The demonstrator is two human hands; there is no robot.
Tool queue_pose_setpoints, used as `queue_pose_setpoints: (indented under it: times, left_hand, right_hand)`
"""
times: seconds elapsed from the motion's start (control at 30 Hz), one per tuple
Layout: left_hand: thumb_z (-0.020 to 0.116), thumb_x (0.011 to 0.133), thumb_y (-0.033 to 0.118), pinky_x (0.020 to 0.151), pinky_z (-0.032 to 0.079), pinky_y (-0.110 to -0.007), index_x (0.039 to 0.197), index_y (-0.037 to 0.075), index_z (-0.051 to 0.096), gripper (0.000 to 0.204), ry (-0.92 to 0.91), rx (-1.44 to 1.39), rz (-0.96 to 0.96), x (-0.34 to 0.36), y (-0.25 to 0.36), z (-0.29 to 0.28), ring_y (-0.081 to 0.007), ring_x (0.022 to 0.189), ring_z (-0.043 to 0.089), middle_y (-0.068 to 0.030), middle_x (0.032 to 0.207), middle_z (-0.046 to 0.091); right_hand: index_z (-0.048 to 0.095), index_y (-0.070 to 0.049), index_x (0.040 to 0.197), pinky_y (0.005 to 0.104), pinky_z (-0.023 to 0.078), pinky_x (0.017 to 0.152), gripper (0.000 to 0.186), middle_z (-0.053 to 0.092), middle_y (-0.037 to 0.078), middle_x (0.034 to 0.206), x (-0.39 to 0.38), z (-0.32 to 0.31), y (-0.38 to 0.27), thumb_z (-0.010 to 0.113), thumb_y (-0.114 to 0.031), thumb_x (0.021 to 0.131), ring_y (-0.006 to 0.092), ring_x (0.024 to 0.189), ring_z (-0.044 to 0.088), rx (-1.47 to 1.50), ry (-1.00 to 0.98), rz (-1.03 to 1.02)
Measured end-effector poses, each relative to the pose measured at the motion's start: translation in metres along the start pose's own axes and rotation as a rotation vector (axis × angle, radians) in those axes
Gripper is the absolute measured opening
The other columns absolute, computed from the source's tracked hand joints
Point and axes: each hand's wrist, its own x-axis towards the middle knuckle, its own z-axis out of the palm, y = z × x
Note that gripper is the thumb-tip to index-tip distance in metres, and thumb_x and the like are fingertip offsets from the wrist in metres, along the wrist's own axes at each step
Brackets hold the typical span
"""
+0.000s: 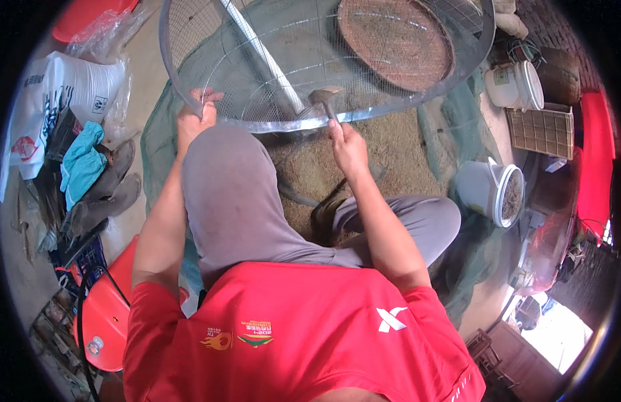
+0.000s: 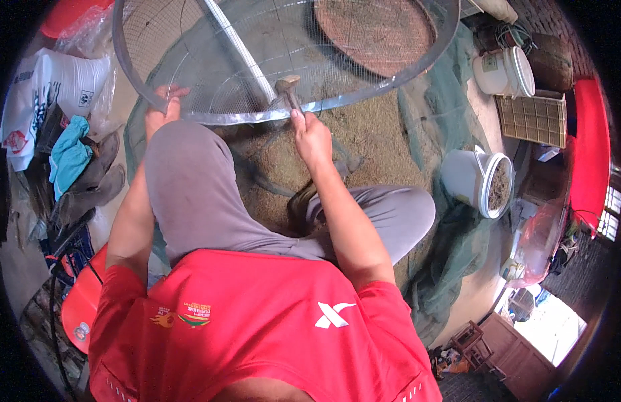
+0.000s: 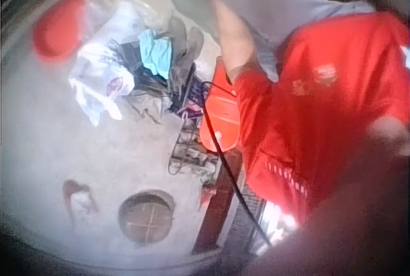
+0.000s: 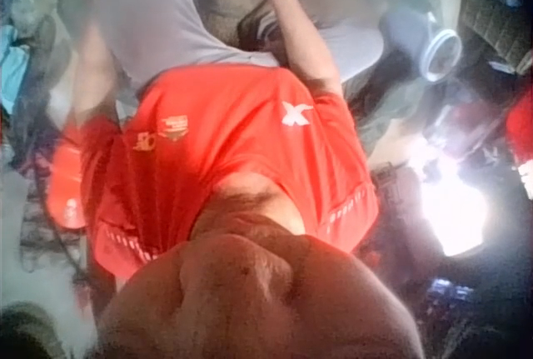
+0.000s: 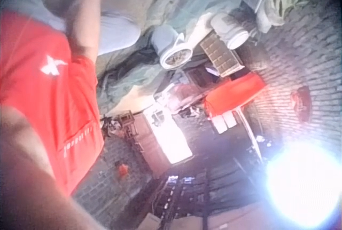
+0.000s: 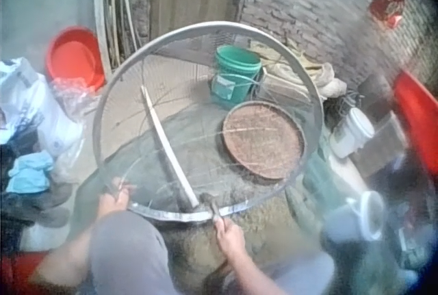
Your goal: The person hammered the metal rim of a circular mesh screen while sitting on a low stool in a workshop area.
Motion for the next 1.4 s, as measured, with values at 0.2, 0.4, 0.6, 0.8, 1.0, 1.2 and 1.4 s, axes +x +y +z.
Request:
queue_pose_setpoints:
  times: [0.2,0.4,0.6,0.8,1.0,1.2,1.4]
  left_hand:
    - [0.045,0.084,0.007,0.069,0.047,-0.029,0.104,-0.003,0.054,0.024,0.050,-0.109,0.027,-0.006,-0.023,-0.009,-0.0165,0.077,0.061,-0.0116,0.093,0.068]
    - [0.044,0.083,0.005,0.073,0.047,-0.028,0.103,-0.003,0.054,0.024,0.036,-0.051,-0.007,-0.004,-0.007,-0.007,-0.0157,0.078,0.061,-0.0108,0.092,0.068]
    - [0.043,0.085,0.006,0.083,0.044,-0.028,0.107,-0.004,0.053,0.026,0.041,-0.048,-0.188,-0.010,-0.015,-0.014,-0.0171,0.088,0.060,-0.0113,0.096,0.067]
    - [0.044,0.085,0.002,0.077,0.048,-0.030,0.101,-0.003,0.053,0.020,0.093,0.024,-0.009,-0.005,0.005,-0.016,-0.0183,0.082,0.063,-0.0115,0.089,0.068]
    - [0.045,0.085,0.002,0.078,0.048,-0.030,0.101,-0.003,0.053,0.019,0.124,0.046,0.052,-0.004,0.008,-0.025,-0.0188,0.084,0.063,-0.0110,0.089,0.068]
    - [0.042,0.086,0.007,0.087,0.043,-0.029,0.106,-0.003,0.053,0.025,0.049,0.057,-0.056,0.001,0.015,-0.022,-0.0179,0.092,0.060,-0.0119,0.097,0.067]
    - [0.043,0.086,0.006,0.085,0.044,-0.030,0.105,-0.004,0.053,0.024,0.063,0.100,0.036,-0.009,0.004,-0.036,-0.0182,0.090,0.060,-0.0117,0.096,0.067]
  right_hand:
    - [0.052,-0.007,0.078,0.0222,0.035,0.050,0.031,0.043,-0.005,0.060,-0.020,-0.016,-0.020,0.049,-0.032,0.096,0.0039,0.057,0.038,0.378,0.191,-0.258]
    - [0.050,-0.003,0.088,0.0526,0.044,0.064,0.047,0.060,0.026,0.075,-0.014,0.033,0.037,0.041,-0.049,0.093,0.0473,0.075,0.057,-0.183,0.009,-0.012]
    - [0.052,-0.002,0.084,0.0517,0.043,0.066,0.050,0.059,0.027,0.075,-0.012,0.034,0.042,0.043,-0.051,0.091,0.0459,0.076,0.057,-0.061,-0.038,0.002]
    - [0.050,-0.002,0.080,0.0409,0.044,0.059,0.042,0.055,0.022,0.068,-0.018,0.007,0.017,0.050,-0.042,0.092,0.0399,0.064,0.054,0.220,0.098,-0.054]
    - [0.055,-0.004,0.088,0.0354,0.046,0.058,0.024,0.058,0.018,0.069,-0.016,-0.019,-0.021,0.055,-0.028,0.092,0.0308,0.061,0.057,0.378,0.276,-0.322]
    - [0.055,-0.003,0.087,0.0515,0.044,0.068,0.046,0.060,0.026,0.078,-0.003,0.020,0.032,0.043,-0.047,0.092,0.0469,0.080,0.056,-0.072,0.000,0.090]
    - [0.054,-0.003,0.084,0.0352,0.044,0.060,0.037,0.053,0.015,0.064,-0.011,-0.008,-0.010,0.049,-0.038,0.094,0.0266,0.058,0.052,0.369,0.094,-0.064]
